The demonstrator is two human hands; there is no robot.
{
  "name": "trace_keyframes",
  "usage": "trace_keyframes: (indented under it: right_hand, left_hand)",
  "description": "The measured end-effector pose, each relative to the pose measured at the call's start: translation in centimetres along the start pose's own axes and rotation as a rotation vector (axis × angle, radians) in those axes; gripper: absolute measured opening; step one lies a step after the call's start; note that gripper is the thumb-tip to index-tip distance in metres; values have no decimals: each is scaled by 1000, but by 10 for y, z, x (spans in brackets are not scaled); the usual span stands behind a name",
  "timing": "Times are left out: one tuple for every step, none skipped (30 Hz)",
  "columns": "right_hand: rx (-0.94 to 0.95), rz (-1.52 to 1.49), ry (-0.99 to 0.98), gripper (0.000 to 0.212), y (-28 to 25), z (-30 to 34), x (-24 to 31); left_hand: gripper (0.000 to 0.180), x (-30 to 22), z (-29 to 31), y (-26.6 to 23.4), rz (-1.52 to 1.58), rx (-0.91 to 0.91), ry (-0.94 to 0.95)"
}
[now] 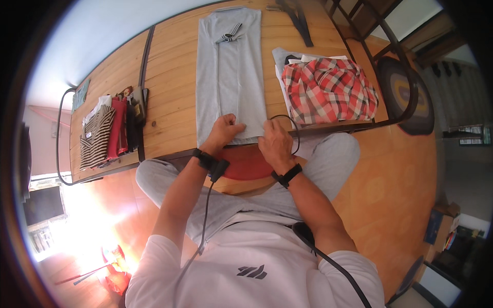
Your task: The recorder is folding shirts on a wooden table.
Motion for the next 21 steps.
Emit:
trace_keyframes:
  right_hand:
    - [-7, -10, -44, 22, -6, -2, 9]
    - [-13, -19, -88, 21, -10, -2, 17]
    - [-10, -18, -83, 21, -11, -3, 18]
    - [-44, -6, -130, 20, -16, -3, 24]
    - [-78, 5, -177, 19, -19, -2, 29]
    - [-77, 8, -174, 19, -18, 0, 28]
    - [1, 32, -157, 19, -7, 1, 25]
    - [78, 57, -141, 18, 2, 4, 22]
    - [82, 57, -140, 18, 4, 6, 21]
    - [145, 44, -103, 18, 11, 9, 17]
    - [207, 30, -66, 18, 17, 12, 13]
    - [213, 31, -64, 18, 16, 12, 14]
    - [178, 34, -62, 19, 9, 10, 15]
    - [143, 38, -60, 21, 2, 8, 16]
    - [145, 38, -61, 21, 0, 3, 19]
    - [78, 24, -81, 23, -9, -3, 23]
    - [12, 10, -102, 25, -16, -9, 26]
    - [10, 14, -102, 25, -16, -16, 23]
    - [-2, 33, -175, 24, -16, -22, 25]
    - [-15, 52, -248, 25, -18, -27, 28]
    - [-18, 55, -252, 25, -16, -30, 24]
  left_hand:
    - [36, 5, -2, -1, 23, 11, -34]
    - [33, 10, -2, 0, 47, 22, -69]
    - [33, 7, -1, 0, 48, 27, -72]
    - [31, 3, 0, 0, 22, 22, -65]
    - [29, -1, 1, 0, -2, 16, -58]
    - [29, -5, 3, 0, -1, 20, -58]
    - [29, -9, 5, -1, -47, 13, -61]
    - [28, -13, 6, -2, -92, 6, -63]
    - [28, -13, 8, -3, -90, 7, -66]
    - [28, -14, 9, -5, -128, -3, -70]
    - [28, -14, 9, -7, -166, -12, -74]
    - [28, -16, 11, -8, -163, -9, -78]
    - [28, -19, 12, -9, -178, -11, -91]
    - [28, -19, 13, -10, -193, -13, -103]
    - [28, -17, 13, -9, -191, -14, -104]
    - [30, -16, 12, -10, -174, -30, -79]
    - [33, -17, 12, -12, -157, -46, -53]
    - [33, -18, 11, -12, -155, -47, -50]
    - [34, -20, 11, -11, -166, -37, -47]
    - [35, -21, 12, -10, -178, -27, -44]
    - [35, -21, 12, -10, -175, -31, -39]
Point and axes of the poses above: each hand's wrist, its own z-axis away from the middle knuckle, its own y-axis out of the palm, x = y × z, the point moved 10 cm from there along -z, towards the middle knuckle
